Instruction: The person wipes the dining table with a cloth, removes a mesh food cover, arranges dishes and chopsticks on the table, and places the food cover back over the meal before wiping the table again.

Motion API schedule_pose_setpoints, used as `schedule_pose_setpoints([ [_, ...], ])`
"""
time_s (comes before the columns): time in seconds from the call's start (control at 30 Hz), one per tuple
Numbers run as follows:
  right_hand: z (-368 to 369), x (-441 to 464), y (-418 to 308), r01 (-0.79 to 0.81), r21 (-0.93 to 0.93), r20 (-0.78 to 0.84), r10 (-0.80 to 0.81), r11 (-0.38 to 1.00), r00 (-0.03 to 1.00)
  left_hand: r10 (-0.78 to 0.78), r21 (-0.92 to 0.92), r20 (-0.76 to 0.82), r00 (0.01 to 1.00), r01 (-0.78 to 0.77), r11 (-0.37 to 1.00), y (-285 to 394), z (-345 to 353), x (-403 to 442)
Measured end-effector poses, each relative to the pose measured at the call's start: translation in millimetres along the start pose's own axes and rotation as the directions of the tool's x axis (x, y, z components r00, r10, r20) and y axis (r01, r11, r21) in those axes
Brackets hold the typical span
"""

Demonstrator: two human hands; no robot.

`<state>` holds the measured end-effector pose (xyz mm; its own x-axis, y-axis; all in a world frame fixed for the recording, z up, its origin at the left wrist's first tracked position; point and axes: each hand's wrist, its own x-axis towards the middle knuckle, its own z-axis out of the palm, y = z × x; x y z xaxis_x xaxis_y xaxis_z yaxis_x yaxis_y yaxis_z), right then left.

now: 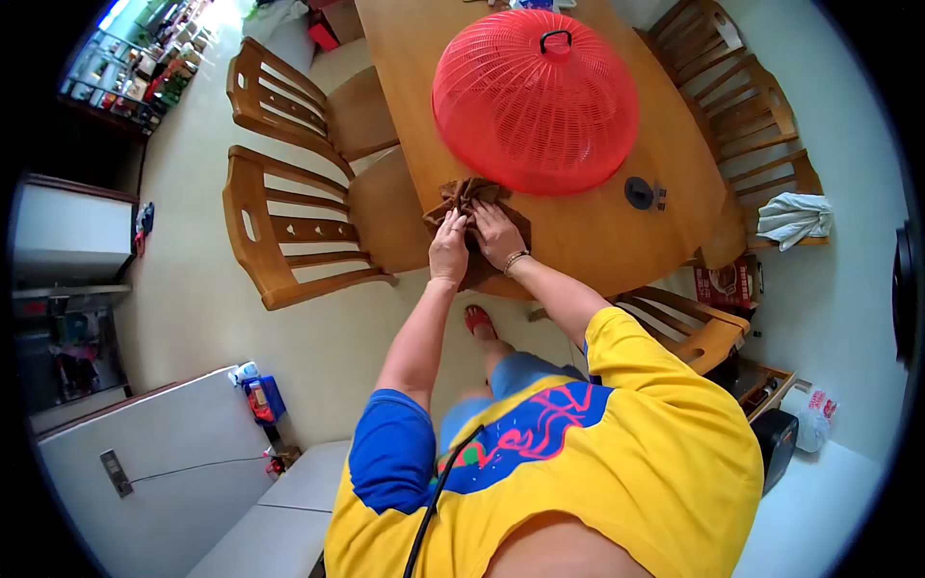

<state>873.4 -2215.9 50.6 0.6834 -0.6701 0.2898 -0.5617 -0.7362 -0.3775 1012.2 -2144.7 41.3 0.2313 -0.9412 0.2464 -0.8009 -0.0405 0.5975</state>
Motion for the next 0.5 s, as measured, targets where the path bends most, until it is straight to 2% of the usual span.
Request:
schedule_pose_setpoints([
  [0.1,5,3,6,-0.013,0.066,-0.044,0.016,0.998,0.999,0.02,-0.082,0.07,0.997,-0.014,0.996,2,-16,1],
  [0.17,-5,2,6,-0.069,0.19,-0.048,0.08,0.979,0.996,0.183,0.048,0.086,0.979,-0.187,0.981,8,-17,0],
  [0.2,-11,-4,6,-0.086,0.191,-0.038,0.095,0.978,0.995,0.217,0.065,0.142,0.966,-0.228,0.971,9,-16,1],
  [0.23,-22,-10,7,-0.095,0.165,-0.049,0.105,0.982,0.993,0.219,0.056,0.155,0.963,-0.23,0.972,12,-14,2],
  [0.3,-33,-23,18,-0.119,0.132,-0.066,0.128,0.984,0.99,0.338,0.025,0.255,0.906,-0.355,0.934,20,-9,12],
  [0.4,-40,-53,38,-0.216,0.06,-0.108,0.221,0.975,0.969,0.454,-0.106,0.365,0.813,-0.449,0.887,38,7,31],
  [0.47,-49,-73,39,-0.407,0.004,-0.147,0.403,0.913,0.903,0.523,-0.172,0.435,0.733,-0.503,0.847,50,21,41],
  [0.5,-51,-78,36,-0.431,-0.012,-0.157,0.424,0.902,0.892,0.546,-0.198,0.437,0.715,-0.516,0.833,53,25,45],
])
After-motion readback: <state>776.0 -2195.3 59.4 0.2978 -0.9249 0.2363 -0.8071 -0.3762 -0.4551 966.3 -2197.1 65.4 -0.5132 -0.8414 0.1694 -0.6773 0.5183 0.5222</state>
